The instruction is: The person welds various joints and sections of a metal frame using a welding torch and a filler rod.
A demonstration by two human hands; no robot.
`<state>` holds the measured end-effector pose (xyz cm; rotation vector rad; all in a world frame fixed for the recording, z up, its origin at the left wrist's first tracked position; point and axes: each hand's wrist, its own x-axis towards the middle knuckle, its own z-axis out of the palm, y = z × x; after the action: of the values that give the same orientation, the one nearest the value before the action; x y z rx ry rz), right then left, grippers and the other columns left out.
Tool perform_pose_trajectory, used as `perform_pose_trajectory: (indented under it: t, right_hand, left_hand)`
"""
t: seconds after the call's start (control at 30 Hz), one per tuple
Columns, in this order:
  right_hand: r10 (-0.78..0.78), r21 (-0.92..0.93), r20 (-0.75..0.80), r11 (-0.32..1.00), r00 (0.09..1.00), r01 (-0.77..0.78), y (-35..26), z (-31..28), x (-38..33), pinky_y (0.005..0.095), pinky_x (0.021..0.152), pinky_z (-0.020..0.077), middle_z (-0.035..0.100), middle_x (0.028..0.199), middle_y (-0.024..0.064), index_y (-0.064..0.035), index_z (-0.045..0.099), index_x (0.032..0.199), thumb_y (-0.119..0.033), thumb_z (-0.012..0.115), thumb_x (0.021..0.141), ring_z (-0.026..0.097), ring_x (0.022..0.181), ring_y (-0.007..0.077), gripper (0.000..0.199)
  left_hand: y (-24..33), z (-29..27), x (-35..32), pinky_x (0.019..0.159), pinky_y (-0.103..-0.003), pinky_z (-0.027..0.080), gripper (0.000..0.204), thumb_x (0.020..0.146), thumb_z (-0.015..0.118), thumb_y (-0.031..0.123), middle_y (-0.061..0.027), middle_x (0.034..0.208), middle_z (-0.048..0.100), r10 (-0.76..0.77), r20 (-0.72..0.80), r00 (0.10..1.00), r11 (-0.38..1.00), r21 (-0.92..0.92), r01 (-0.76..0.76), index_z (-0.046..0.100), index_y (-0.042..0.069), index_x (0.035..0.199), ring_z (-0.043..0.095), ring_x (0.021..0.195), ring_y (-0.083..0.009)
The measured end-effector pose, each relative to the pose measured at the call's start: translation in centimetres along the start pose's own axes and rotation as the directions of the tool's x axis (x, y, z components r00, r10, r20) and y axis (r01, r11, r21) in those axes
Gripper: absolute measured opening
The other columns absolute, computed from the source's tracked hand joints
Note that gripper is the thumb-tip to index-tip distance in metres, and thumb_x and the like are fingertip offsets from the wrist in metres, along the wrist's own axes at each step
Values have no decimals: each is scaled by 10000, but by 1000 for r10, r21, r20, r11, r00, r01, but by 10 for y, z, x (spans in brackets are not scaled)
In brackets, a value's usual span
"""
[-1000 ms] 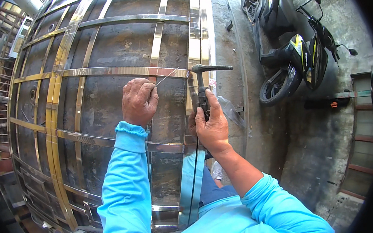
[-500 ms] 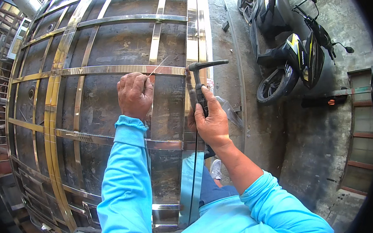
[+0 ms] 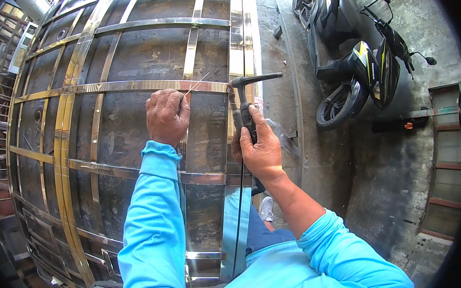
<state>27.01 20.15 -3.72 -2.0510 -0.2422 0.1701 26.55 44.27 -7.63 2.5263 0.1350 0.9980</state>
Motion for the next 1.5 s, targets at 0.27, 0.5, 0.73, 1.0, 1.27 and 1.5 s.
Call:
perform_pose_trajectory:
  t: [0.27,0.5,0.73,1.0,1.27,1.5]
  right_hand:
    - [33,25,3,999,999,-33,3,1,-3,381,874,571,684,1206,216,-108,493,1487,-99,654,964,721,1039,312,548]
    - [91,79,54,992,994,-95,16,-20,5,409,817,577,718,1081,220,-179,420,1525,-115,642,963,741,937,323,608]
    - [356,169,6,921,935,-352,4,-131,24,270,436,463,674,967,70,-201,389,1513,-230,565,1054,562,562,97,493]
    - [124,508,-177,861,976,-18,-138,-406,133,231,378,390,539,663,-9,25,624,1205,-402,449,1099,451,445,64,473]
    - [-863,767,-262,85,432,636,-230,-525,163,248,657,523,554,1135,202,148,244,1529,-219,465,1075,529,865,168,624]
    - [-476,976,206,33,855,-216,-120,-475,228,220,455,485,644,912,98,37,571,1315,-457,489,1071,609,608,127,557]
  left_hand:
    - [1,0,-1,898,-423,463,121,809,762,98,-49,1007,709,44,-9,999,999,17,-44,684,109,902,647,1012,-255]
    - [7,-3,-2,810,-411,452,129,815,776,122,-26,901,688,91,42,995,993,73,-94,693,118,914,629,894,-235]
    - [5,-14,-7,754,-429,459,188,794,782,62,-58,821,678,90,-55,994,988,130,-82,692,88,957,632,816,-268]
    - [8,-101,-27,730,-441,462,226,809,775,39,-74,797,650,4,-214,977,946,317,65,684,88,1011,623,789,-292]
    - [119,-127,-79,659,-492,438,133,863,726,55,-101,760,587,-205,-365,908,866,366,342,641,100,954,558,733,-338]
    - [260,-41,-113,728,-444,510,73,916,667,47,-169,835,632,-365,-624,691,718,284,635,638,43,982,620,829,-350]
